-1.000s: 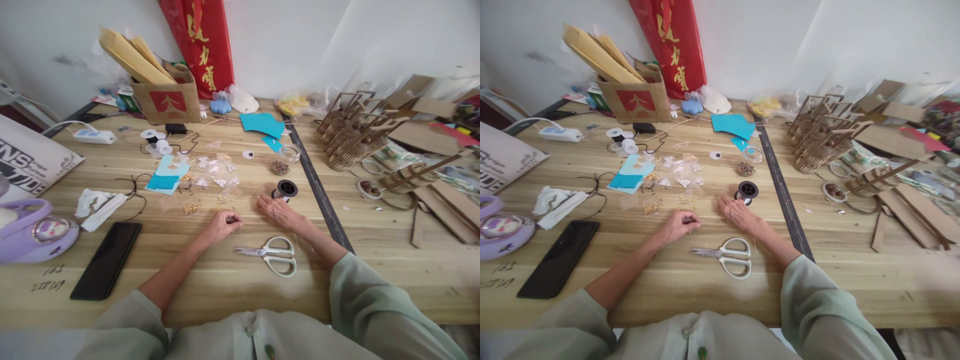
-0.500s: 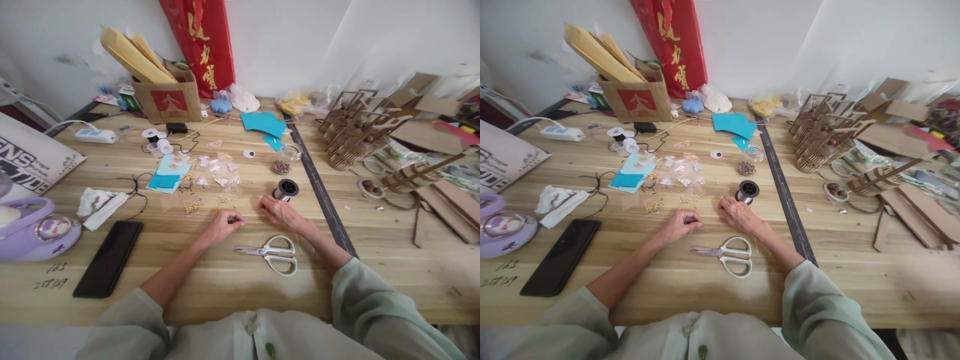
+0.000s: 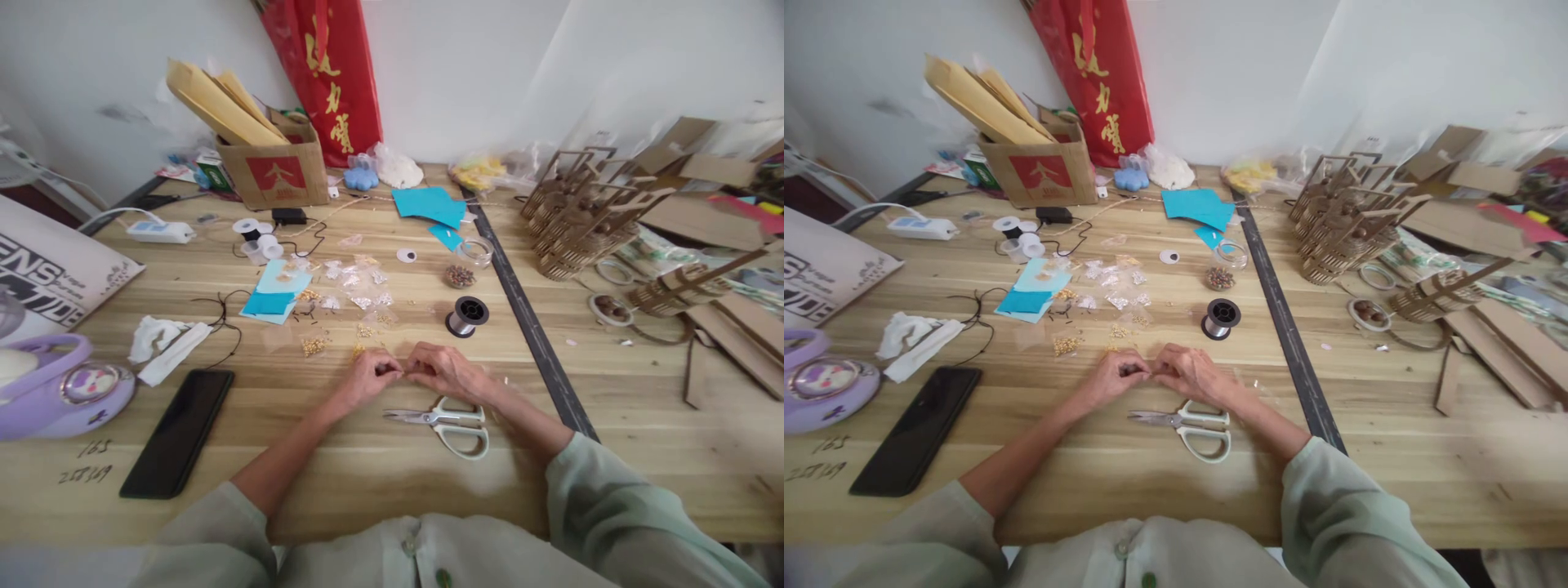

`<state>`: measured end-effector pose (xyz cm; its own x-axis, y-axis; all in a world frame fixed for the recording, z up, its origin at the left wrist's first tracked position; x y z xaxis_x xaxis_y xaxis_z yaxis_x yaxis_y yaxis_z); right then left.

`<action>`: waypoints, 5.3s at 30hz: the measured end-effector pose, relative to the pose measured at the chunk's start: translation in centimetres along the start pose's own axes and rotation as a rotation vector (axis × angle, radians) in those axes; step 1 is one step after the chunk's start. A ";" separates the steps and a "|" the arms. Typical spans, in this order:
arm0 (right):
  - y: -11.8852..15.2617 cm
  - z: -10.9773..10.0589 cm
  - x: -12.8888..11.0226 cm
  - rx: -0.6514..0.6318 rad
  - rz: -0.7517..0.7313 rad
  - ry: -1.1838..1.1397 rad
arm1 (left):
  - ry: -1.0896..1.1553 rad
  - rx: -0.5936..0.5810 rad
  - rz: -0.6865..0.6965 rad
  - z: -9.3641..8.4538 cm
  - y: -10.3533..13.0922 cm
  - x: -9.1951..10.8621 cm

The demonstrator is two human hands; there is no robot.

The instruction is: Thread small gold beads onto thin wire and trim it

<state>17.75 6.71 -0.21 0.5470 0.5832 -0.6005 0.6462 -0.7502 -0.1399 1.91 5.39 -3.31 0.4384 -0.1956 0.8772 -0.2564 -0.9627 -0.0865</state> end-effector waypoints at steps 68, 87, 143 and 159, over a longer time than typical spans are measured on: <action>-0.8 1.9 3.3 0.259 0.165 -0.409 | -0.813 -0.041 0.385 -3.8 -3.6 0.9; -0.6 1.9 3.3 0.221 0.229 -0.537 | -0.346 0.147 0.287 -2.7 -2.0 3.4; -0.4 2.1 2.9 0.122 0.213 -0.604 | -0.299 0.247 0.296 0.5 0.0 2.3; -0.4 2.2 2.9 0.154 0.193 -0.603 | -0.313 0.240 0.282 0.6 -0.1 2.3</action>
<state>17.95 8.05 -3.61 0.2215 0.1901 -0.9564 0.4582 -0.8861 -0.0700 3.41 4.89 -1.55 0.6278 -0.4669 0.6228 -0.2131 -0.8727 -0.4394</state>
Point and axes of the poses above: each hand's wrist, its own y-axis away from the middle knuckle, its own z-axis out of the palm, x = y × z, the point moved 4 cm from there along -y, towards the middle knuckle, and after that the axes turned 8 degrees about x, right-handed, at the moved point
